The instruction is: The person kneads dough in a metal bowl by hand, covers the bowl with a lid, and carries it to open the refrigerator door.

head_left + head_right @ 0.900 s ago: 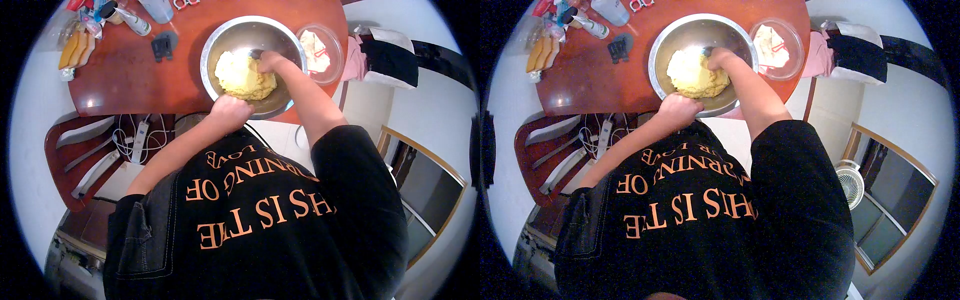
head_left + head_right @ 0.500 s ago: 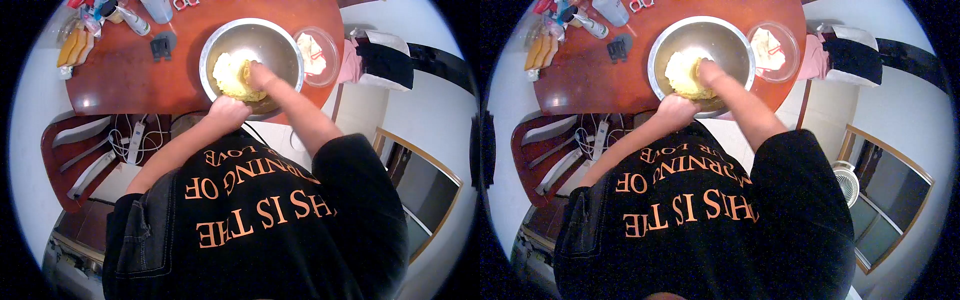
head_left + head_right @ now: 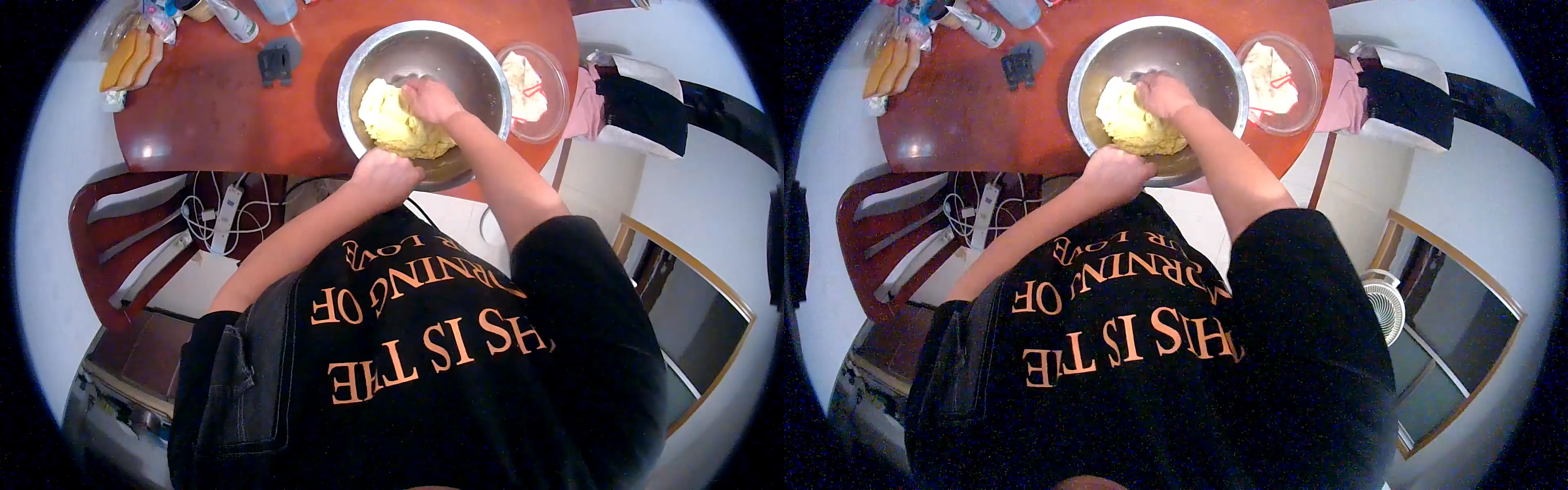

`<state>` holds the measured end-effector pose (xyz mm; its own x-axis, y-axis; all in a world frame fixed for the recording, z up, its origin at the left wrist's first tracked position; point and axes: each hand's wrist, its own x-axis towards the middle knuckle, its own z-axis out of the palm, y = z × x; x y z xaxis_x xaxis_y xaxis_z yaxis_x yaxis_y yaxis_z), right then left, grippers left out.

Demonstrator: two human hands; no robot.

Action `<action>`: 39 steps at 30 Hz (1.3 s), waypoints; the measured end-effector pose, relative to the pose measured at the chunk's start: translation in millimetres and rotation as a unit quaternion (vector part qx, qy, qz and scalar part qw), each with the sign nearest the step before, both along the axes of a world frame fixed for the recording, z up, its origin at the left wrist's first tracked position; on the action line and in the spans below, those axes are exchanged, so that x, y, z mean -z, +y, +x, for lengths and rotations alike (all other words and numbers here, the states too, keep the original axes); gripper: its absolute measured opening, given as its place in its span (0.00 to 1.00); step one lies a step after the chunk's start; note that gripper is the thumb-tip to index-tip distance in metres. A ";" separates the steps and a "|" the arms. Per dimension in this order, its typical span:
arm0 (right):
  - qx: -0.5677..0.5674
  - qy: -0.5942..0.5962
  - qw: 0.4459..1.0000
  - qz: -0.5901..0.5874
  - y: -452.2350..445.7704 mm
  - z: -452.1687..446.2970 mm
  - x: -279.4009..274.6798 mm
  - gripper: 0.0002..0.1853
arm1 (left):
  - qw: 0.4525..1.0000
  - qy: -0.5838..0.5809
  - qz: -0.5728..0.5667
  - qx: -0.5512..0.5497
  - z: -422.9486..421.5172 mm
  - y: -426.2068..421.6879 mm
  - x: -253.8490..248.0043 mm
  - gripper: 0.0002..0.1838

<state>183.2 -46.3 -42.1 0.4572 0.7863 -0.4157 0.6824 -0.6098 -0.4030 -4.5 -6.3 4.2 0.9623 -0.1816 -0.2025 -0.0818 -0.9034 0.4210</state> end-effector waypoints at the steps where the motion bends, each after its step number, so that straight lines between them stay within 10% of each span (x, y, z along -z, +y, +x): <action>1: -0.019 0.005 1.000 0.002 -2.1 -8.6 -12.4 0.20 | 1.000 -0.010 -0.005 -0.002 -0.7 0.3 2.9 0.06; 30: 0.108 -0.126 0.940 0.298 10.1 -30.2 35.1 0.15 | 0.996 -0.088 -0.033 0.001 -6.3 4.3 18.7 0.06; 34: 0.161 0.120 0.973 0.112 30.2 2.6 38.1 0.23 | 0.996 -0.086 0.000 0.010 -4.2 4.9 13.7 0.06; 39: 0.122 0.159 0.979 -0.023 47.1 -5.2 4.0 0.29 | 1.000 -0.010 0.017 0.004 0.0 1.9 6.5 0.05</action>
